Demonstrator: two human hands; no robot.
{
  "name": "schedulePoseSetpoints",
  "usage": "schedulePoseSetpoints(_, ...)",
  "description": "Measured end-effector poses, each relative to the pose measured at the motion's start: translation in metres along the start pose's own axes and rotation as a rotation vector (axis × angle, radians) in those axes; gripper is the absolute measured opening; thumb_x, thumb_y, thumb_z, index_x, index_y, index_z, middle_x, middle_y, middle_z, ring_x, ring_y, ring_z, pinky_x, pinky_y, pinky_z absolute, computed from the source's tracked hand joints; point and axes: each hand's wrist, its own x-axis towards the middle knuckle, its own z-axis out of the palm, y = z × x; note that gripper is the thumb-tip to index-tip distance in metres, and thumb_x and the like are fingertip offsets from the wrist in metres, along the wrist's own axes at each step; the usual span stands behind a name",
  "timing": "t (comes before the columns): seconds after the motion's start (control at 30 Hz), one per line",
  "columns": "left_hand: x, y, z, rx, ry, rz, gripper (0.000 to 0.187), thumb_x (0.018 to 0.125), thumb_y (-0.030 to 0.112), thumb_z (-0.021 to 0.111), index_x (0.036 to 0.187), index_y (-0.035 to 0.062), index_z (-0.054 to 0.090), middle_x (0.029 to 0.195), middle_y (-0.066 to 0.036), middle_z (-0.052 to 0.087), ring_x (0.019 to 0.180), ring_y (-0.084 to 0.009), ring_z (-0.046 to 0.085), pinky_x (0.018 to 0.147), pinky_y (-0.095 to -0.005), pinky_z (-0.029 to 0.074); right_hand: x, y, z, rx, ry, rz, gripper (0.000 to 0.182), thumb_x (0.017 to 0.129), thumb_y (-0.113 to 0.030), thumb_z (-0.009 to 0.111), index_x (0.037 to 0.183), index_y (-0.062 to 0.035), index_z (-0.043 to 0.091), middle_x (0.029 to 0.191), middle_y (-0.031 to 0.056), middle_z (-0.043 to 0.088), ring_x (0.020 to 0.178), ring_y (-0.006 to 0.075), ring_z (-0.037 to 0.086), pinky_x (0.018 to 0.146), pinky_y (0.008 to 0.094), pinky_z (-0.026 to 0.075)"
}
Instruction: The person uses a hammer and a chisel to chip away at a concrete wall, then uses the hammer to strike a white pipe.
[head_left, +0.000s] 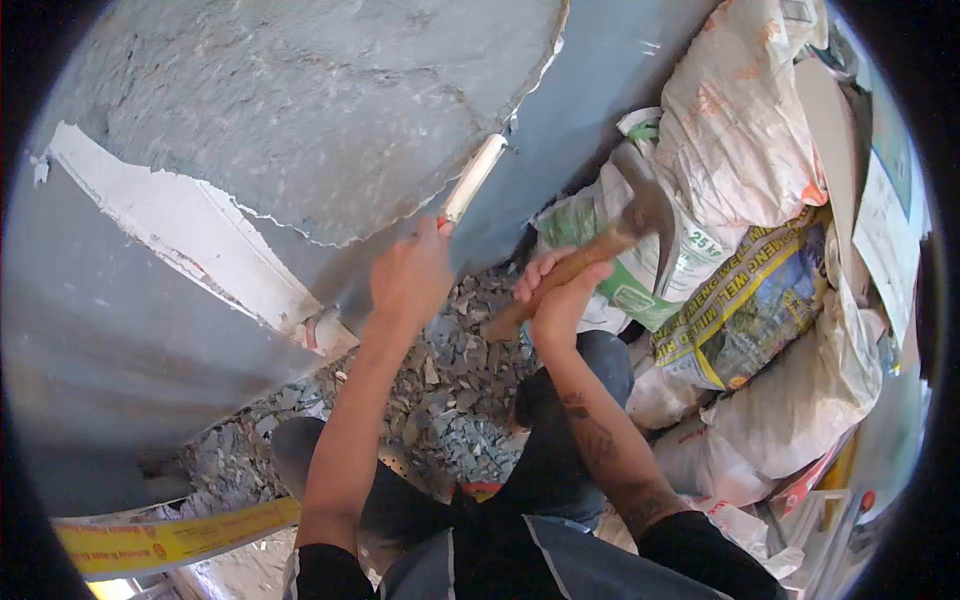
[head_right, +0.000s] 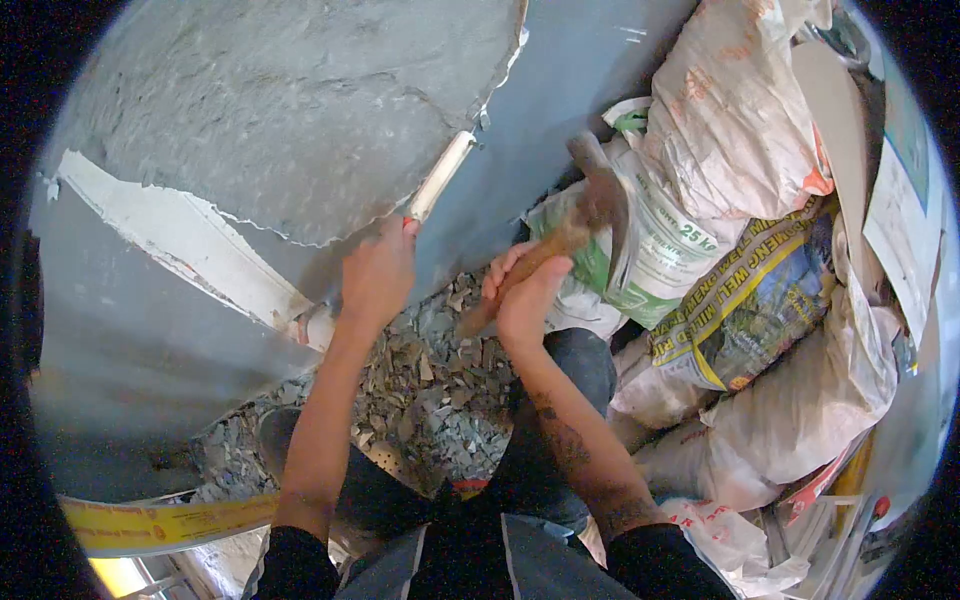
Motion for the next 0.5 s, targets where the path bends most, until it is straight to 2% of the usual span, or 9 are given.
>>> schedulePoseSetpoints(0.03, 0.000, 0.001, -0.001, 0.009, 0.004, 0.007, 0.036, 0.105, 0.035, 0.036, 0.107, 0.0044, 0.056, 0.080, -0.023, 0.068, 0.076, -0.0449, 0.066, 0.068, -0.0554, 0.050, 0.003, 0.003, -0.002, -0.001, -0.002, 0.003, 0.078, 0.088, -0.083, 0.026, 0.071, -0.0083, 0.043, 0.054, 0.0030, 0.039, 0.041, 0.0177, 0.042, 0.042, 0.0327, 0.038)
schedulePoseSetpoints(0.1, -0.002, 0.004, -0.001, 0.022, 0.005, 0.011, 0.034, 0.105, 0.033, 0.037, 0.108, 0.0040, 0.055, 0.080, -0.022, 0.069, 0.075, -0.0433, 0.067, 0.068, -0.0542, 0.051, 0.006, 0.003, -0.006, -0.764, -0.201, 0.116, 0.078, 0.089, -0.082, 0.025, 0.071, -0.0085, 0.043, 0.055, 0.0029, 0.040, 0.041, 0.0170, 0.042, 0.041, 0.0311, 0.037)
schedulePoseSetpoints(0.13, -0.002, 0.007, -0.003, 0.033, -0.010, -0.001, 0.035, 0.105, 0.034, 0.036, 0.108, 0.0035, 0.055, 0.080, -0.023, 0.068, 0.076, -0.0434, 0.067, 0.068, -0.0544, 0.051, 0.006, 0.000, -0.009, -0.759, -0.202, 0.113, 0.078, 0.089, -0.082, 0.025, 0.071, -0.0085, 0.043, 0.055, 0.0029, 0.040, 0.041, 0.0170, 0.042, 0.041, 0.0311, 0.037)
schedulePoseSetpoints(0.2, -0.001, 0.012, -0.002, 0.049, -0.013, -0.005, 0.036, 0.105, 0.034, 0.036, 0.107, 0.0030, 0.055, 0.080, -0.024, 0.068, 0.077, -0.0436, 0.067, 0.067, -0.0546, 0.050, 0.003, -0.011, -0.005, -0.623, -0.093, 0.335, 0.078, 0.089, -0.082, 0.027, 0.071, -0.0087, 0.043, 0.054, 0.0027, 0.041, 0.041, 0.0160, 0.042, 0.039, 0.0296, 0.035)
schedulePoseSetpoints(0.23, -0.003, 0.013, 0.007, 0.017, 0.004, 0.001, 0.036, 0.105, 0.034, 0.036, 0.108, 0.0022, 0.053, 0.081, -0.025, 0.068, 0.077, -0.0445, 0.067, 0.067, -0.0557, 0.050, 0.002, -0.015, -0.006, -0.628, -0.043, 0.342, 0.074, 0.093, -0.076, 0.029, 0.066, -0.0096, 0.046, 0.051, 0.0022, 0.042, 0.038, 0.0150, 0.042, 0.038, 0.0294, 0.035)
schedulePoseSetpoints(0.3, -0.016, 0.027, 0.012, -0.008, 0.010, 0.000, 0.036, 0.105, 0.033, 0.036, 0.109, 0.0013, 0.052, 0.083, -0.027, 0.067, 0.077, -0.0454, 0.066, 0.067, -0.0568, 0.049, 0.001, -0.013, -0.007, -0.572, -0.041, 0.346, 0.074, 0.092, -0.077, 0.029, 0.068, -0.0096, 0.046, 0.052, 0.0019, 0.042, 0.038, 0.0152, 0.041, 0.038, 0.0299, 0.034)
schedulePoseSetpoints(0.37, -0.029, 0.054, 0.011, -0.335, -0.094, -0.206, 0.036, 0.103, 0.031, 0.041, 0.117, -0.0007, 0.049, 0.088, -0.029, 0.067, 0.086, -0.0492, 0.064, 0.072, -0.0581, 0.049, 0.002, -0.014, -0.007, -0.518, -0.038, 0.334, 0.074, 0.092, -0.078, 0.029, 0.069, -0.0096, 0.045, 0.052, 0.0016, 0.041, 0.038, 0.0154, 0.040, 0.038, 0.0304, 0.034)
schedulePoseSetpoints(0.5, -0.040, 0.054, 0.018, -0.454, -0.129, -0.163, 0.039, 0.101, 0.027, 0.048, 0.126, -0.0031, 0.044, 0.090, -0.032, 0.066, 0.086, -0.0510, 0.063, 0.072, -0.0585, 0.048, 0.003, -0.023, -0.002, -0.375, -0.009, 0.363, 0.076, 0.089, -0.081, 0.027, 0.074, -0.0094, 0.045, 0.055, 0.0021, 0.041, 0.041, 0.0162, 0.040, 0.040, 0.0322, 0.035)
